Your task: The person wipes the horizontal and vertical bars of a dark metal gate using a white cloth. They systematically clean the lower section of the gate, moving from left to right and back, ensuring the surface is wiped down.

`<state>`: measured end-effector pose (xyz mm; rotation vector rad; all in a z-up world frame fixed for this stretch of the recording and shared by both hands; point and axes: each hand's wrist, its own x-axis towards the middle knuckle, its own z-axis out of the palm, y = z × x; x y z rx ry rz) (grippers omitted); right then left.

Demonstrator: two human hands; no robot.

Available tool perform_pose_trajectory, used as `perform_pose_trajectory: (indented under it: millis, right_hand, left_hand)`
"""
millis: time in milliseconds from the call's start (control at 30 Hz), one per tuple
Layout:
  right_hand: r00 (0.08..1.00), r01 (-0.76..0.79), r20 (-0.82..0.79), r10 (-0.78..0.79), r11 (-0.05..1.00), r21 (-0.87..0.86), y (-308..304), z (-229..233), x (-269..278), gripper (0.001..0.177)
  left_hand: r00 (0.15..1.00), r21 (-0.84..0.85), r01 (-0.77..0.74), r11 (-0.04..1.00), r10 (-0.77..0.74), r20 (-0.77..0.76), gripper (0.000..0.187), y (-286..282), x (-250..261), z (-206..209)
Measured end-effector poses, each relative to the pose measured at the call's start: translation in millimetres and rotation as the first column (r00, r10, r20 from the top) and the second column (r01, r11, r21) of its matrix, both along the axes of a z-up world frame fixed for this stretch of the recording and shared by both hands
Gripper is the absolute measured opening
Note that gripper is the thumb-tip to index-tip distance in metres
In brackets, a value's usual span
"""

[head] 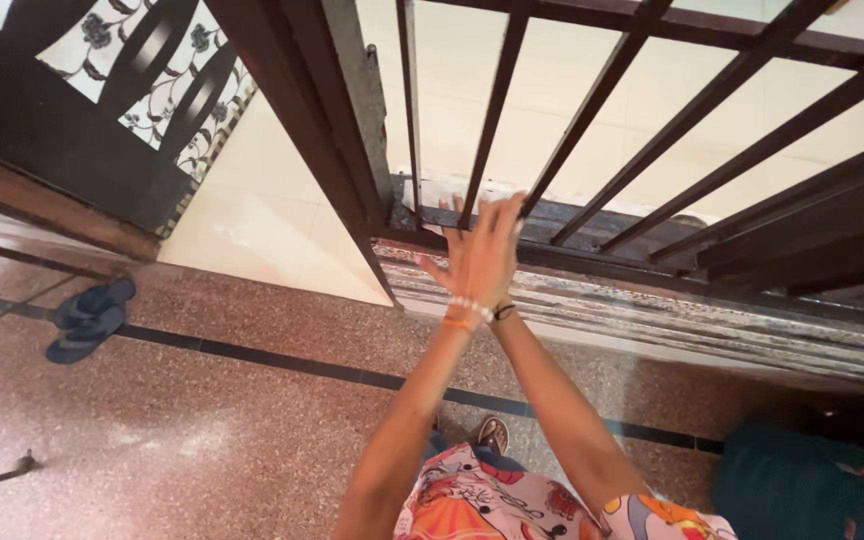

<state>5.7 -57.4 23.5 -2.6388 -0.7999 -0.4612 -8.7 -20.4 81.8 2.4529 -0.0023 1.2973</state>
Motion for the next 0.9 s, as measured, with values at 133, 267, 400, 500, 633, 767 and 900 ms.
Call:
perform_pose_trajectory:
  millis: [133,267,400,500,633,767,900]
  right_hand:
    - [0.986,0.023,0.161,0.038,0.932,-0.363,-42,-11,16,0.077]
    - [0.980,0.061,-0.178,-0.087,0.988,-0.142,-127,-32,7,0.075]
    - [0.976,0.213,-0.012,-0.219,0.958,-0.190,-205,-22,3,0.072]
    - [0.966,0.259,0.043,-0.256,0.944,-0.204,-234,-11,-3,0.074]
    - [0.956,0.283,-0.015,-0.291,0.939,-0.197,-217,-7,-8,0.080]
    - [0.989,0.145,0.015,-0.145,0.977,-0.154,-141,-11,-12,0.087]
    - [1.000,0.010,-0.016,-0.013,0.988,-0.154,-54,-6,-20,0.097]
  left_hand:
    - [0.787,-0.536,0.184,0.824,-0.451,-0.421,0.038,13,-24,-83]
    - [0.804,-0.095,0.426,0.900,-0.424,-0.416,0.044,-14,-16,-131]
    - [0.767,0.001,0.526,0.851,-0.474,-0.433,0.050,-78,6,-114]
    - [0.749,0.014,0.506,0.863,-0.431,-0.503,0.065,-106,9,-94]
    - [0.702,0.090,0.464,0.881,-0.304,-0.644,0.074,-90,4,-85]
    - [0.643,0.143,0.391,0.909,-0.159,-0.749,0.082,-14,-12,-86]
    - [0.770,0.259,0.157,0.953,0.047,-0.637,0.083,62,-48,-92]
